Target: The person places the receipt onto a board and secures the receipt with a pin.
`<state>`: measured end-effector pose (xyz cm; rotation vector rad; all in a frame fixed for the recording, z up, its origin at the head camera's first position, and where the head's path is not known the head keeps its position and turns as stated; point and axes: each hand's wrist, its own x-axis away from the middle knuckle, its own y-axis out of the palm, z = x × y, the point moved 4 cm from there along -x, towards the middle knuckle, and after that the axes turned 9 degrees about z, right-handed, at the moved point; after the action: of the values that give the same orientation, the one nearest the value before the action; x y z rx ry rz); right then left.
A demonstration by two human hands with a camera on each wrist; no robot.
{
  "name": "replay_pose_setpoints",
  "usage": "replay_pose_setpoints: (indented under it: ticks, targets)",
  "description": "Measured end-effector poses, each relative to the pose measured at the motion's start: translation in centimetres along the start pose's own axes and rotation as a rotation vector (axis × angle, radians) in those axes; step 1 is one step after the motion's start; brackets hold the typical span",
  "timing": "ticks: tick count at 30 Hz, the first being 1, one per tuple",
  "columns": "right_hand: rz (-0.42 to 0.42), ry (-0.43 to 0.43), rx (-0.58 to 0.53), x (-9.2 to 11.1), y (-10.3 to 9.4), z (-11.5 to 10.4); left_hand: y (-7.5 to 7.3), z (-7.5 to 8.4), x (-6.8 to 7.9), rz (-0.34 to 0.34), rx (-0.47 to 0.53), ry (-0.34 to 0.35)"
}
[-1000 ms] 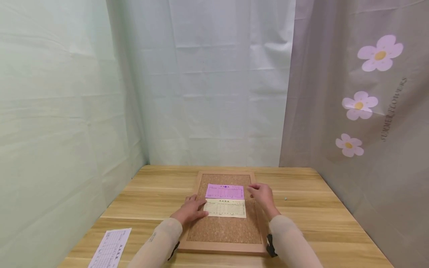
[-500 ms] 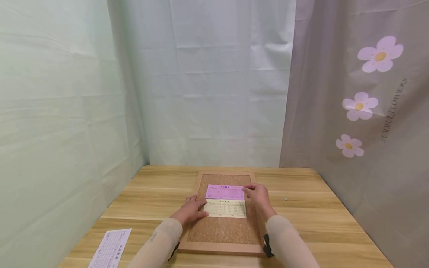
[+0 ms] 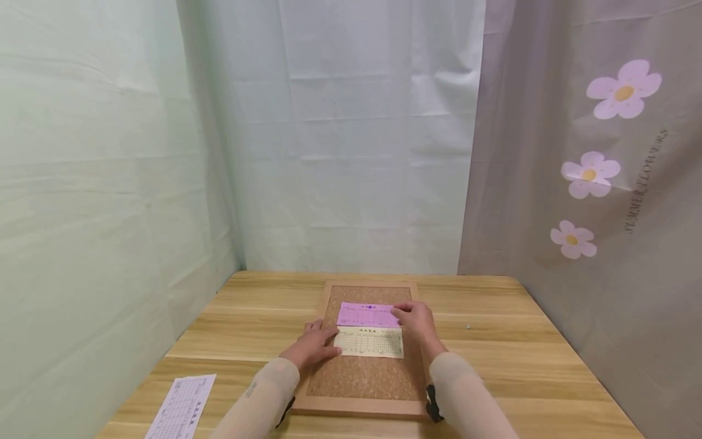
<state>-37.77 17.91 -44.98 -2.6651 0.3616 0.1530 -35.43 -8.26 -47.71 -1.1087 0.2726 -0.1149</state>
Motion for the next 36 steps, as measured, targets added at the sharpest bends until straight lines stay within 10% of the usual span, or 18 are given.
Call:
replay_pose_setpoints:
  ticks: [36]
  targets:
    - [-0.057,0.027,-0.060,0.7,2.7,-0.4,-0.3,0.3,0.5,0.002,0.019,-0.011]
